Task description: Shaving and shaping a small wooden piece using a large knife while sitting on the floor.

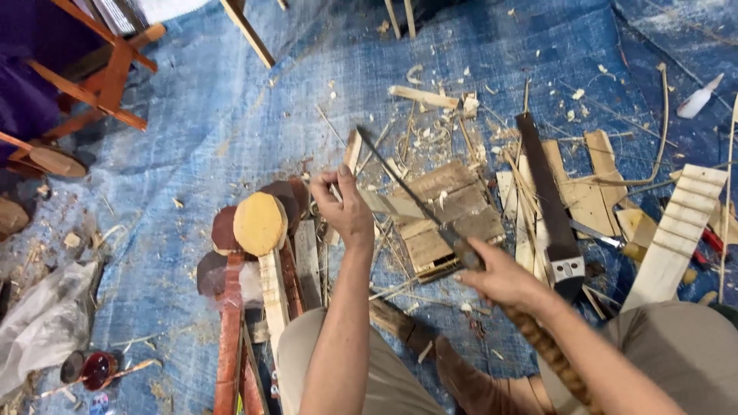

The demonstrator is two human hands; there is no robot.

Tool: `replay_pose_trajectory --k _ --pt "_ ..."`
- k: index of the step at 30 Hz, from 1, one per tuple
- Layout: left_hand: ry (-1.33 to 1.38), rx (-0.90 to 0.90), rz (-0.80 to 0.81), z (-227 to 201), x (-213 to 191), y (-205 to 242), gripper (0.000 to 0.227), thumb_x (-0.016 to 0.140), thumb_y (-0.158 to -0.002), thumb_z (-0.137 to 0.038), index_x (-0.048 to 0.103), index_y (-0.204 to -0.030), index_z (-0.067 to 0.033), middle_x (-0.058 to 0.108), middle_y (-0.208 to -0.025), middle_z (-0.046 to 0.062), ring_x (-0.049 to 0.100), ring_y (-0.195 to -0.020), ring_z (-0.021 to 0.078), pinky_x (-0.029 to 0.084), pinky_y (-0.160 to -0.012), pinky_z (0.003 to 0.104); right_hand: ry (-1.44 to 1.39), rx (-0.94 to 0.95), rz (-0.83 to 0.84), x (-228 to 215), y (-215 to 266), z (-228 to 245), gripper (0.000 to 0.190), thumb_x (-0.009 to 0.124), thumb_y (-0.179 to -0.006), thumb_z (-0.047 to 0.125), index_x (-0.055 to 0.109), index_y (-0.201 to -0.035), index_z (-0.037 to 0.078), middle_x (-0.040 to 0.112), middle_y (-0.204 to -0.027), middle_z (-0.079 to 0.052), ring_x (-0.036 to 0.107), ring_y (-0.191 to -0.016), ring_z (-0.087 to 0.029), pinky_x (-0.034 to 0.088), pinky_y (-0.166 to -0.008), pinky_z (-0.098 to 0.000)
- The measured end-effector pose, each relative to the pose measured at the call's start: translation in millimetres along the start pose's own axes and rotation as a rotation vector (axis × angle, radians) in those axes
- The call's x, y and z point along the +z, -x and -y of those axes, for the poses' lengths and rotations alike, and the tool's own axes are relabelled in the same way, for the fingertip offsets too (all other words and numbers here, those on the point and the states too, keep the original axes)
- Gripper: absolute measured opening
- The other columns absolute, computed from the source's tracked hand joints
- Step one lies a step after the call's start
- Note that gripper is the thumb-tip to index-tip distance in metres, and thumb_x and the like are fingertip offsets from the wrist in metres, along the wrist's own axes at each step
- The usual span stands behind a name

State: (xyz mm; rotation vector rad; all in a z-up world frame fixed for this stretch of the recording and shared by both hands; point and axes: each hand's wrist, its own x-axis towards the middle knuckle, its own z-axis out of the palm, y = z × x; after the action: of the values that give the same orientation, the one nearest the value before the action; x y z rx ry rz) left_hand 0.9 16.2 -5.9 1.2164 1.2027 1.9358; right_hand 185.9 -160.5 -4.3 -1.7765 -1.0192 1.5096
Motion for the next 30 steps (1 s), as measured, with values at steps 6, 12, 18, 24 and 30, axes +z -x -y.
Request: replay_pose_trajectory --k 6,12,18,24,30 --pt "-0.132 0.023 0.158 -10 -11 11 0.024 0.053 -0.106 -0.03 0.044 -0.1 -0.0086 0.045 -0.091 0.001 0.046 -0.08 0.0112 0.041 -0.074 0.028 0.074 0.23 0.195 19 8 -23 0.047 0.078 -0.092 0.022 0.055 -0.133 0.013 0.052 -0.061 -0.004 0.056 -0.045 -0.018 0.047 -0.039 -0.0271" --pt "-0.116 0.023 0.158 -8 -9 13 0.023 0.053 -0.106 -0.028 0.042 -0.099 -0.0081 0.045 -0.092 0.002 0.049 -0.084 0.0132 0.044 -0.08 0.03 -0.115 0.199 0.112 17 -11 -78 0.052 0.083 -0.084 0.008 0.061 -0.13 0.003 0.061 -0.062 -0.01 0.052 -0.04 -0.017 0.041 -0.034 -0.0292" --pt "-0.082 0.034 0.18 -6 -1 12 0.024 0.053 -0.106 -0.028 0.041 -0.1 -0.0082 0.042 -0.094 0.002 0.048 -0.083 0.0124 0.045 -0.079 0.03 -0.01 0.274 0.202 20 22 -35 0.04 0.078 -0.093 0.012 0.06 -0.128 0.009 0.051 -0.059 -0.003 0.05 -0.042 -0.015 0.041 -0.038 -0.0265" --pt "-0.027 -0.125 0.117 -6 -5 2 0.008 0.055 -0.103 -0.013 0.049 -0.105 -0.0084 0.055 -0.099 0.006 0.065 -0.091 0.0189 0.06 -0.084 0.033 -0.013 0.21 0.11 9 9 -53 0.069 0.076 -0.09 0.018 0.045 -0.151 0.013 0.058 -0.068 -0.008 0.055 -0.044 -0.017 0.047 -0.038 -0.0252" --pt "0.469 -0.264 -0.129 -26 -30 -33 0.014 0.061 -0.103 -0.017 0.05 -0.095 -0.0119 0.063 -0.079 0.006 0.069 -0.074 0.0192 0.059 -0.067 0.03 0.149 0.08 -0.398 -48 -15 -116 0.052 0.08 -0.086 0.016 0.062 -0.13 -0.006 0.068 -0.093 -0.028 0.07 -0.067 -0.038 0.057 -0.047 -0.0464"
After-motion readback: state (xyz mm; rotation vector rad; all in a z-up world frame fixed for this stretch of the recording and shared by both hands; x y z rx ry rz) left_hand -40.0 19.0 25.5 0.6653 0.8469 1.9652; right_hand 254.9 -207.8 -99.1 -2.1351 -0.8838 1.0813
